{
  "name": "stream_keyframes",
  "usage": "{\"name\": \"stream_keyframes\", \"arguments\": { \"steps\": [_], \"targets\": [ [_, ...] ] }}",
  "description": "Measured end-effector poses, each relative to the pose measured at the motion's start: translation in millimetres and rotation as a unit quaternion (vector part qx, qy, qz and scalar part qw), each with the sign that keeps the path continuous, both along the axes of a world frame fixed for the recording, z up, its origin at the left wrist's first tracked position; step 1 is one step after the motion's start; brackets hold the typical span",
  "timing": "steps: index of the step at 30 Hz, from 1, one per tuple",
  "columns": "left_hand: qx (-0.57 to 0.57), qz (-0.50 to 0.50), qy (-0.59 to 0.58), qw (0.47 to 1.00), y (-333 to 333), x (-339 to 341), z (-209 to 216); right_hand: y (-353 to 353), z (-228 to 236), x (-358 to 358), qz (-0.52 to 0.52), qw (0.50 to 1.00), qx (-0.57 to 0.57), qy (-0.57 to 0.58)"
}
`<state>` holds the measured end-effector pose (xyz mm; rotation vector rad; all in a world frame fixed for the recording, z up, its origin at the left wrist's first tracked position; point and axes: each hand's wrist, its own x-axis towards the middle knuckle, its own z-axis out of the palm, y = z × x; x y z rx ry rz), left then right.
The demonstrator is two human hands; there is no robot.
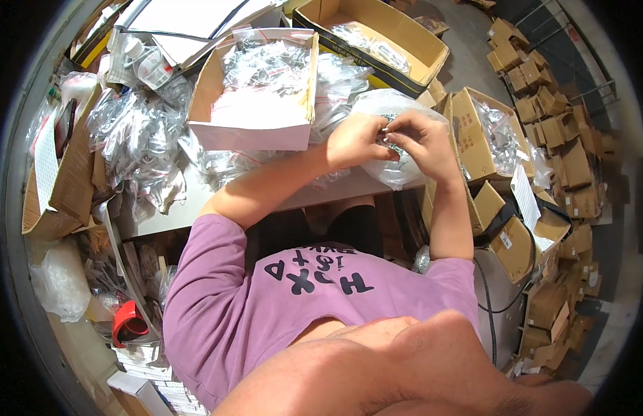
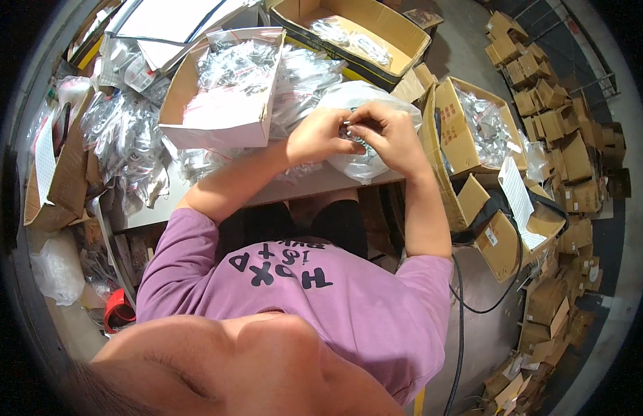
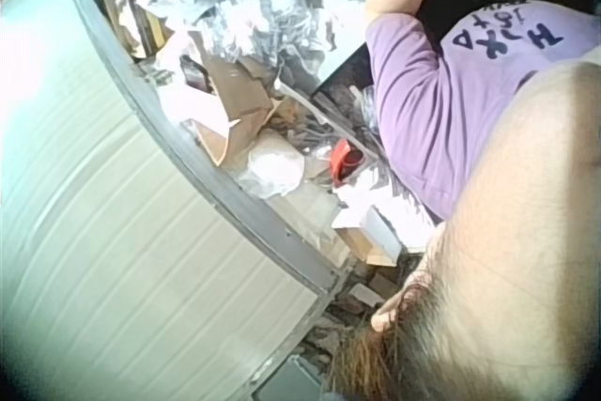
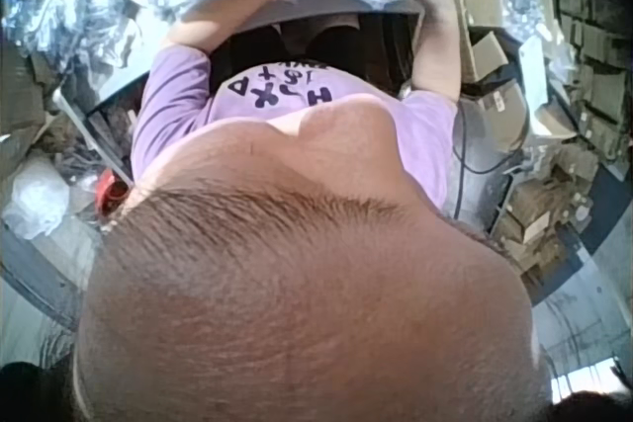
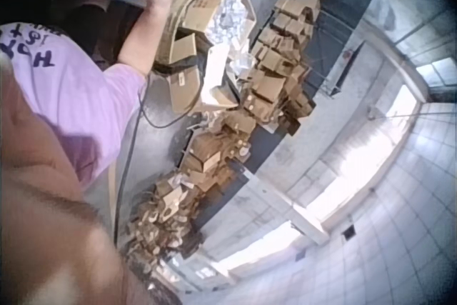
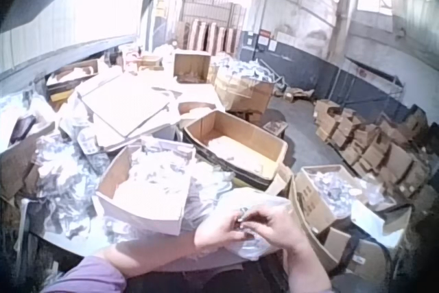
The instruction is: The person picks small silver metal parts from a cardboard box and places them into a white plastic bag held in their other hand.
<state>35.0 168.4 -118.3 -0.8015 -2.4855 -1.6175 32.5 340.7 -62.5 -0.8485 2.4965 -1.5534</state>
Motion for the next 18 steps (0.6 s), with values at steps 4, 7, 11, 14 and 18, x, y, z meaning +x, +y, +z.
{"name": "stream_keyframes", "arguments": {
  "steps": [4, 7, 11, 14, 18],
  "targets": [
    [-0.002, -0.027, -0.026, 0.999, -1.6, -2.3, 0.9, 6.4, 8.2, -1.1, 0.041, 0.997, 0.054, 0.043],
    [0.007, -0.06, -0.039, 0.997, -4.3, -1.8, 5.2, 11.7, 14.0, 0.3, 0.099, 0.984, 0.106, 0.102],
    [0.067, -0.138, -0.059, 0.986, -5.0, -4.2, 0.1, 12.2, 17.9, 5.6, 0.132, 0.972, 0.142, 0.134],
    [0.204, -0.128, -0.087, 0.966, 0.9, -3.8, -5.5, 12.5, 24.1, 7.6, 0.105, 0.977, 0.103, 0.153],
    [0.231, -0.063, -0.048, 0.97, 1.7, 5.0, 11.8, 25.2, 23.2, 1.6, 0.065, 0.993, 0.041, 0.09]
  ]
}}
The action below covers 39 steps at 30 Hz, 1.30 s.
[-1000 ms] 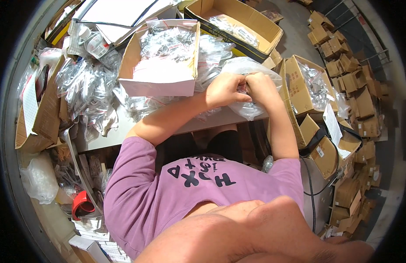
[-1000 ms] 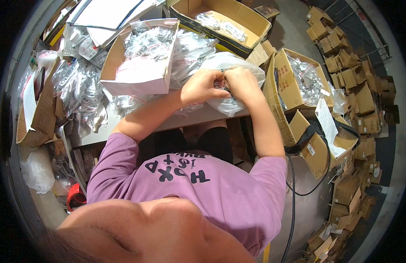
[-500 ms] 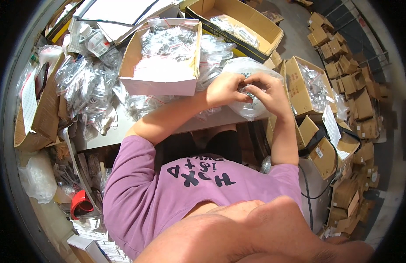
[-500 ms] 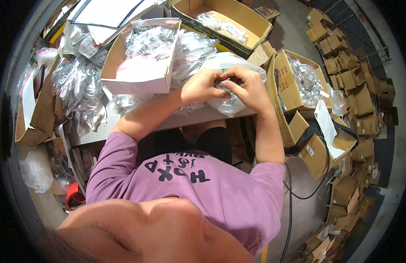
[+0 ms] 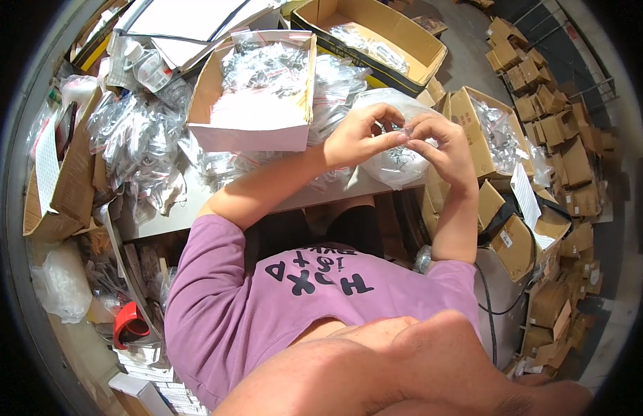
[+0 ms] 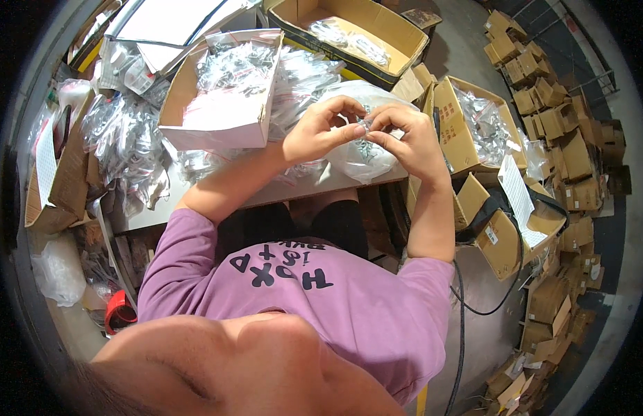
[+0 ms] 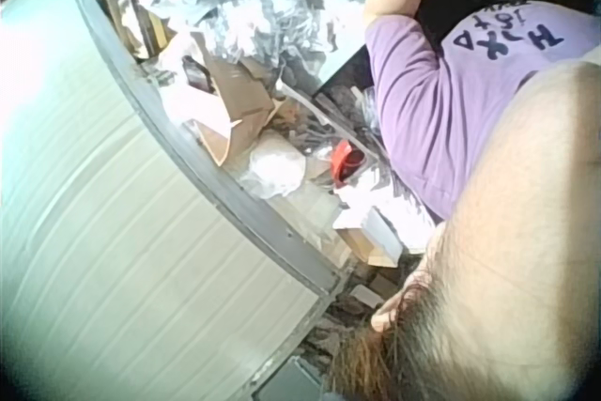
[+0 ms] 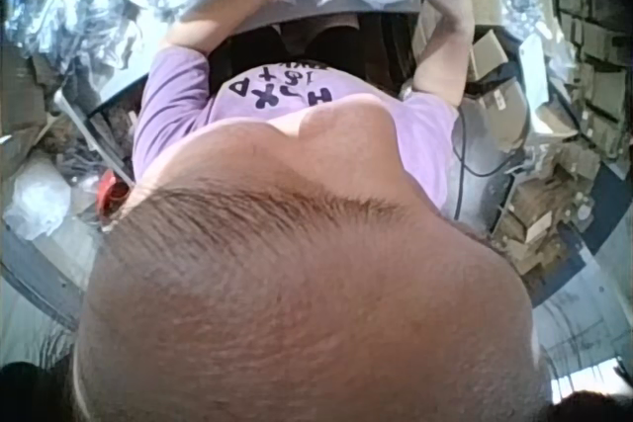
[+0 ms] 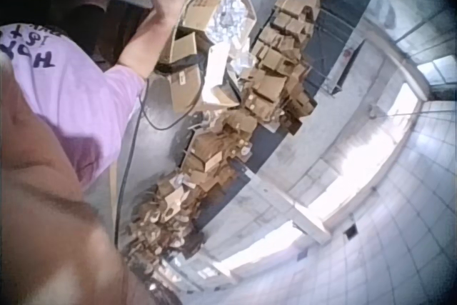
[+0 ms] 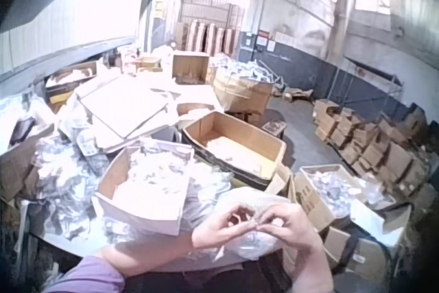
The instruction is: The person picks small silver metal parts from a cardboard box and places them into a white plastic bag held in their other hand.
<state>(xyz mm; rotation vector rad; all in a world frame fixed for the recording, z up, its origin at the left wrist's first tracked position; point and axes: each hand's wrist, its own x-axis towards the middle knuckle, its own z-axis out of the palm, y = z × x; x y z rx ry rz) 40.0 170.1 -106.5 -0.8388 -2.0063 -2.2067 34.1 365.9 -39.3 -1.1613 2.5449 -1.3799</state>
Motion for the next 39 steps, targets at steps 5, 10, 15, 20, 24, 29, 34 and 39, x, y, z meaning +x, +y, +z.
{"name": "stream_keyframes", "arguments": {
  "steps": [5, 10, 15, 20, 24, 29, 34, 39],
  "targets": [
    [-0.041, 0.036, 0.04, 0.998, -2.4, 4.6, 2.3, -5.7, -3.4, 6.0, -0.054, 0.989, -0.021, -0.137],
    [-0.043, 0.051, -0.027, 0.997, -3.4, 8.5, 3.0, -7.6, -7.8, 0.3, -0.048, 0.983, 0.009, -0.176],
    [0.023, 0.032, -0.078, 0.996, -3.9, 2.4, -0.8, -2.6, -7.6, 2.2, -0.065, 0.973, -0.093, -0.2],
    [0.028, 0.015, -0.054, 0.998, -3.8, -3.4, -10.4, -9.4, -6.9, 2.6, -0.086, 0.972, -0.077, -0.204],
    [0.07, -0.025, -0.086, 0.994, -3.5, -2.5, -6.2, -5.6, -6.6, 3.1, -0.097, 0.975, -0.081, -0.184],
    [0.052, -0.005, -0.103, 0.993, -1.8, -0.4, -9.5, -4.7, -13.4, 2.4, -0.079, 0.983, -0.092, -0.14],
    [0.051, -0.022, -0.104, 0.993, -0.6, 1.4, -8.8, -7.7, -7.1, 3.2, -0.067, 0.984, 0.009, -0.162],
    [0.059, -0.027, -0.087, 0.994, 0.4, 0.8, -12.1, -11.9, -11.5, -0.1, -0.05, 0.992, 0.01, -0.117]
  ]
}}
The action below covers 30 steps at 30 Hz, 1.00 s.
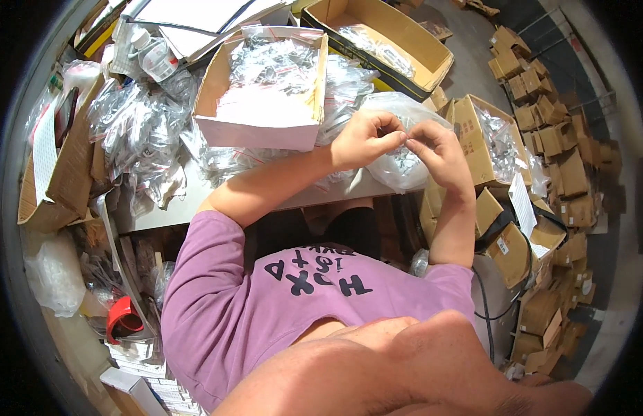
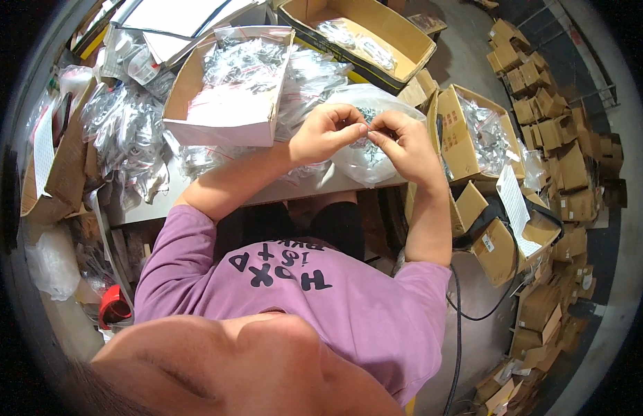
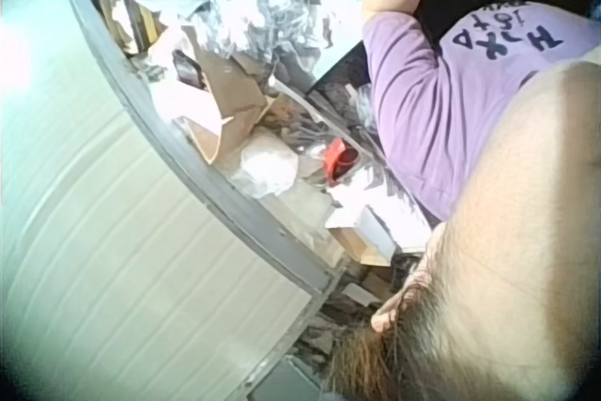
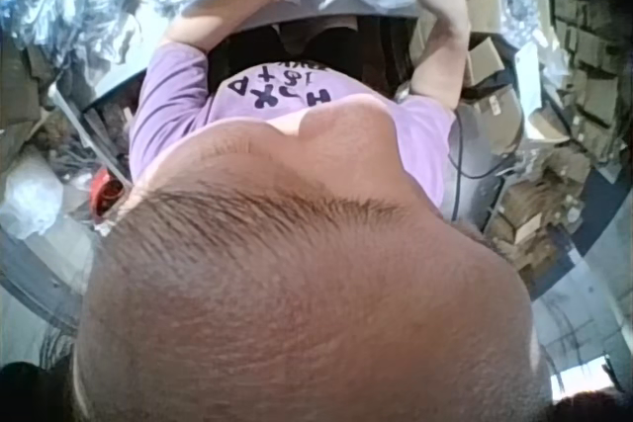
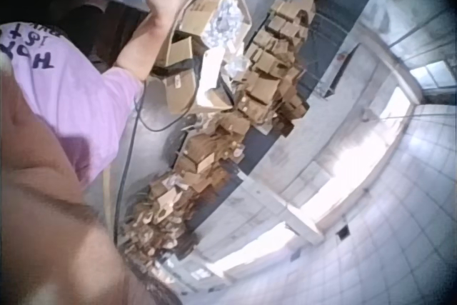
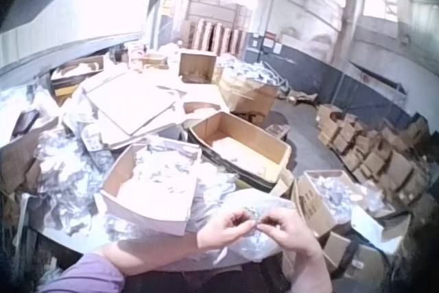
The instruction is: The person picks small silver metal parts from a cardboard box and places them into a white plastic bag held in their other hand.
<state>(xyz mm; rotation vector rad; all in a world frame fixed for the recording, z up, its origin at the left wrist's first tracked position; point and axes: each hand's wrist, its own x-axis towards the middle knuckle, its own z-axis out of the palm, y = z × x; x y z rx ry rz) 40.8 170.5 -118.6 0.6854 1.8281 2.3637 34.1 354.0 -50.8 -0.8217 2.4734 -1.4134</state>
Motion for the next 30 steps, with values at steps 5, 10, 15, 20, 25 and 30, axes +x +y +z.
{"name": "stream_keyframes", "arguments": {
  "steps": [5, 10, 15, 20, 25, 30],
  "targets": [
    [0.001, 0.063, 0.015, 0.998, 0.7, 5.2, 7.1, -6.3, 9.5, -7.3, 0.005, 0.999, 0.006, 0.04],
    [-0.04, 0.127, 0.088, 0.987, 10.0, -4.1, -10.5, -2.1, 26.8, -67.9, -0.174, 0.981, -0.071, 0.05],
    [-0.133, 0.142, 0.188, 0.963, 8.8, -4.3, -14.7, -49.6, 39.9, -105.6, -0.151, 0.969, -0.032, 0.191],
    [-0.186, 0.094, 0.148, 0.967, 8.8, -0.9, -15.7, -140.1, 62.4, -76.3, 0.17, 0.951, 0.124, 0.225],
    [-0.175, 0.081, 0.143, 0.971, 9.8, -1.2, -17.7, -173.3, 68.5, -106.0, 0.125, 0.941, 0.17, 0.263],
    [-0.174, 0.095, 0.198, 0.96, 14.3, -3.9, -13.5, -92.4, 37.9, -232.4, -0.056, 0.888, 0.379, 0.256]
  ]
}}
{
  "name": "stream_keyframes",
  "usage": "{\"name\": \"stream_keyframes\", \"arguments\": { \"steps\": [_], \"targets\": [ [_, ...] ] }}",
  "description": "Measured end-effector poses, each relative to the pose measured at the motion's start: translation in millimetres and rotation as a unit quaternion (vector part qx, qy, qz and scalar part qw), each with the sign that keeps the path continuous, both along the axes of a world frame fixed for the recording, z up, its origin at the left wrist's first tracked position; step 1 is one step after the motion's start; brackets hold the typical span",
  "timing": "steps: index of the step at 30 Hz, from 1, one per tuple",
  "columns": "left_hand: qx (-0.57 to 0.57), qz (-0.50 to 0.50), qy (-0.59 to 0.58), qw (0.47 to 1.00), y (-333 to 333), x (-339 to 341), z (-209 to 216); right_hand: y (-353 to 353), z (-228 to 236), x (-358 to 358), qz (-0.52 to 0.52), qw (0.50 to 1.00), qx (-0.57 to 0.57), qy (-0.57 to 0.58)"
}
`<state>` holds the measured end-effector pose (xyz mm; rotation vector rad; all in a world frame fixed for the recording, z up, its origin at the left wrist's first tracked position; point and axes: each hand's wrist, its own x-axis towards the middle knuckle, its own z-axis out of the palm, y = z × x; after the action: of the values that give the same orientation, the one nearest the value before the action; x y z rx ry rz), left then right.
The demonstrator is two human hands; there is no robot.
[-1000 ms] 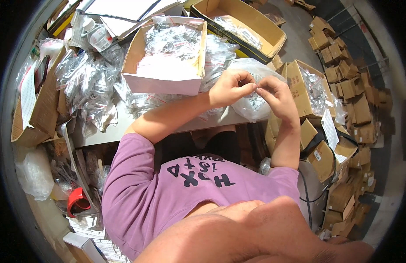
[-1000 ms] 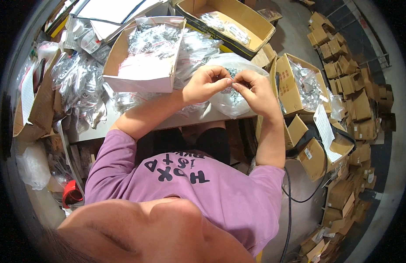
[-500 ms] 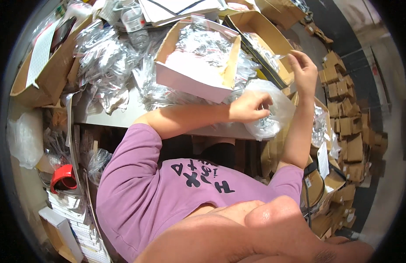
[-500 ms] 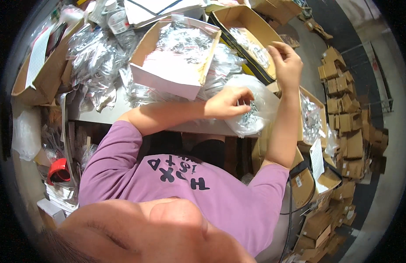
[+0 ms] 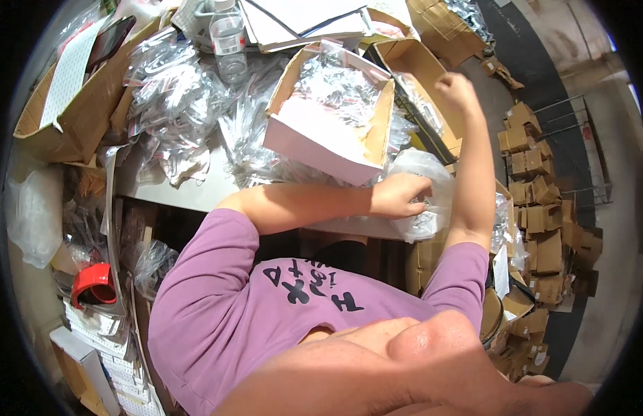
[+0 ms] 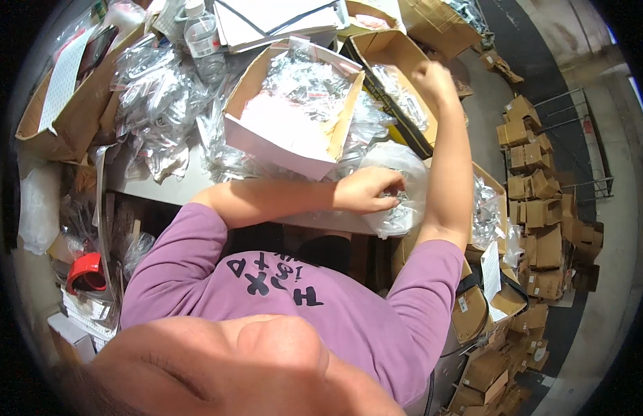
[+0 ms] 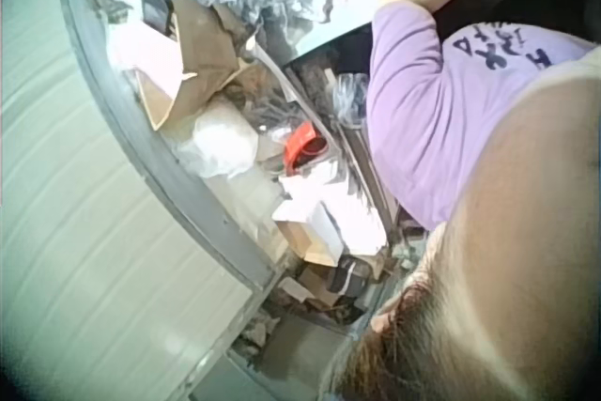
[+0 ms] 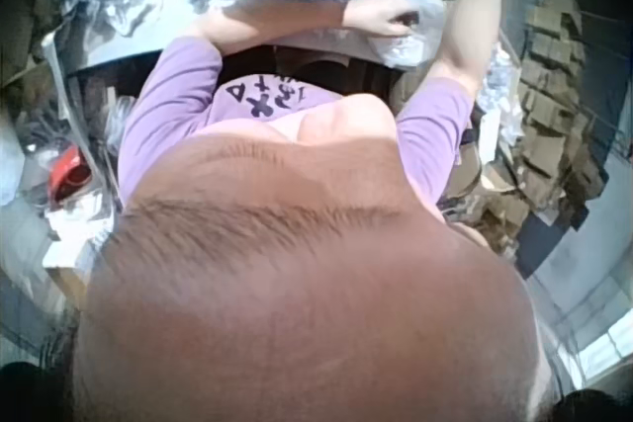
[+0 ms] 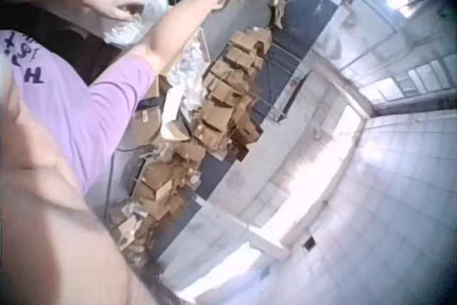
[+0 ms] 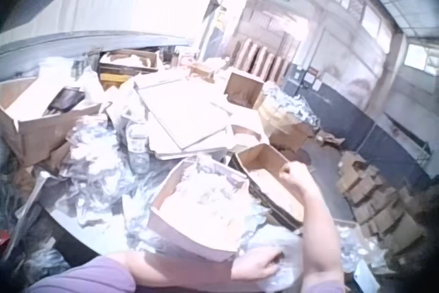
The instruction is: The person picks small silver metal parts from a cardboard box and places them into a white plastic bag held in their other hand.
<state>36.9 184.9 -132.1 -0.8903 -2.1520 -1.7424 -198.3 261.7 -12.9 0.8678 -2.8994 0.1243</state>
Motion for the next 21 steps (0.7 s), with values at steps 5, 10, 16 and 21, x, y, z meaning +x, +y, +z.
{"name": "stream_keyframes", "arguments": {
  "steps": [5, 10, 16, 21],
  "targets": [
    [-0.024, 0.013, 0.0, 1.0, -4.8, 1.9, -3.9, 49.2, -70.6, -32.1, -0.084, 0.936, 0.209, -0.269],
    [-0.03, -0.008, 0.018, 0.999, -2.9, 2.9, -3.7, 51.8, -101.6, -23.5, -0.05, 0.947, 0.18, -0.261],
    [-0.047, -0.005, 0.014, 0.999, -4.6, 3.5, -7.2, 38.2, -101.2, -32.1, -0.008, 0.966, 0.175, -0.191],
    [-0.049, 0.002, 0.02, 0.999, -3.3, 4.1, -3.4, 33.1, -112.6, -39.0, 0.048, 0.974, 0.109, -0.191]
  ]
}}
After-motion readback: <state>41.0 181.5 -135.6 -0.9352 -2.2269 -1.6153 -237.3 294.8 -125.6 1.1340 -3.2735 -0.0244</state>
